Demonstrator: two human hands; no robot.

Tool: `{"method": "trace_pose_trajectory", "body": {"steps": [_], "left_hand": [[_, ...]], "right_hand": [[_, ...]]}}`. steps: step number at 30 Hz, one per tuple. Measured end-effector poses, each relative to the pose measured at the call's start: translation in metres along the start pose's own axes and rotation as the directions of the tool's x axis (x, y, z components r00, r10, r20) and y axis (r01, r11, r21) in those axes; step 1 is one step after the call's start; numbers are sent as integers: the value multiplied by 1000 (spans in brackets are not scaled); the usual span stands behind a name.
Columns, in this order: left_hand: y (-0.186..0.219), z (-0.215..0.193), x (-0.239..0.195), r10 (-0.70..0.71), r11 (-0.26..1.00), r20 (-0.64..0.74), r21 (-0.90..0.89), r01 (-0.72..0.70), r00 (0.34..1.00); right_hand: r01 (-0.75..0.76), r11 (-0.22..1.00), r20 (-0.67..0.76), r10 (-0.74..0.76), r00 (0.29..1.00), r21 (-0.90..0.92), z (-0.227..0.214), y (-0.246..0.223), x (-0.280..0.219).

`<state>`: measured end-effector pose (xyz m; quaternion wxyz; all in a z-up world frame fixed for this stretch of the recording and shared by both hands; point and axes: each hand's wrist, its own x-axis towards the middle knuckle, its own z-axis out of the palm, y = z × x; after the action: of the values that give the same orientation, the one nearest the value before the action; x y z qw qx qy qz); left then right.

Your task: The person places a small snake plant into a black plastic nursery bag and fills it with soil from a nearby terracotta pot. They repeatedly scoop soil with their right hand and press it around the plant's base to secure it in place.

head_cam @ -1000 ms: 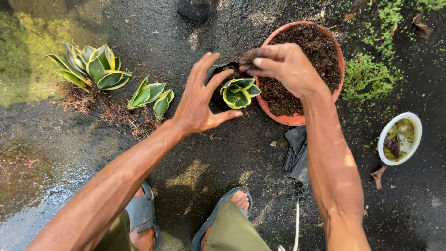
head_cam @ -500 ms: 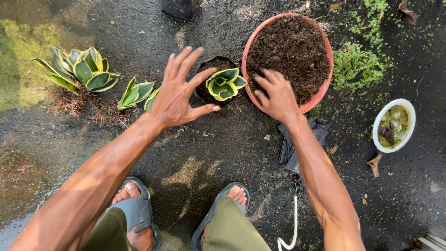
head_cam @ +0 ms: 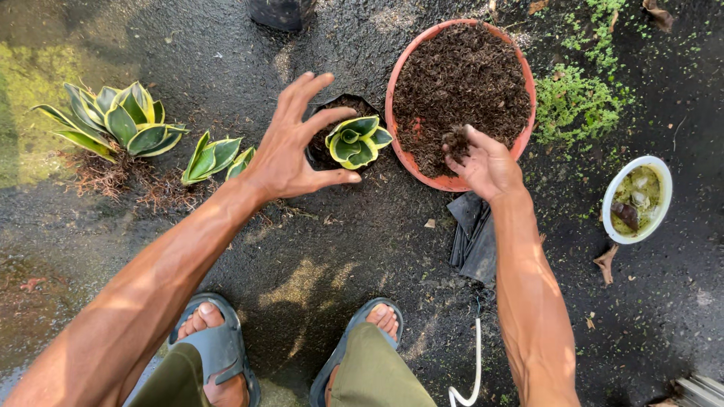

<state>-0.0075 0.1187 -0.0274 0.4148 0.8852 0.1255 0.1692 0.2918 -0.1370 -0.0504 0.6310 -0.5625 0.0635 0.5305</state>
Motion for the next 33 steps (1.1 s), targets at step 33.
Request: {"method": "trace_pose_trajectory", "body": {"steps": [33], "left_hand": [[-2,-22,-6,107,928,191,333,-167,976]], "right_hand": [[573,-324,658,-339,673,-753,135,20,-51]]}}
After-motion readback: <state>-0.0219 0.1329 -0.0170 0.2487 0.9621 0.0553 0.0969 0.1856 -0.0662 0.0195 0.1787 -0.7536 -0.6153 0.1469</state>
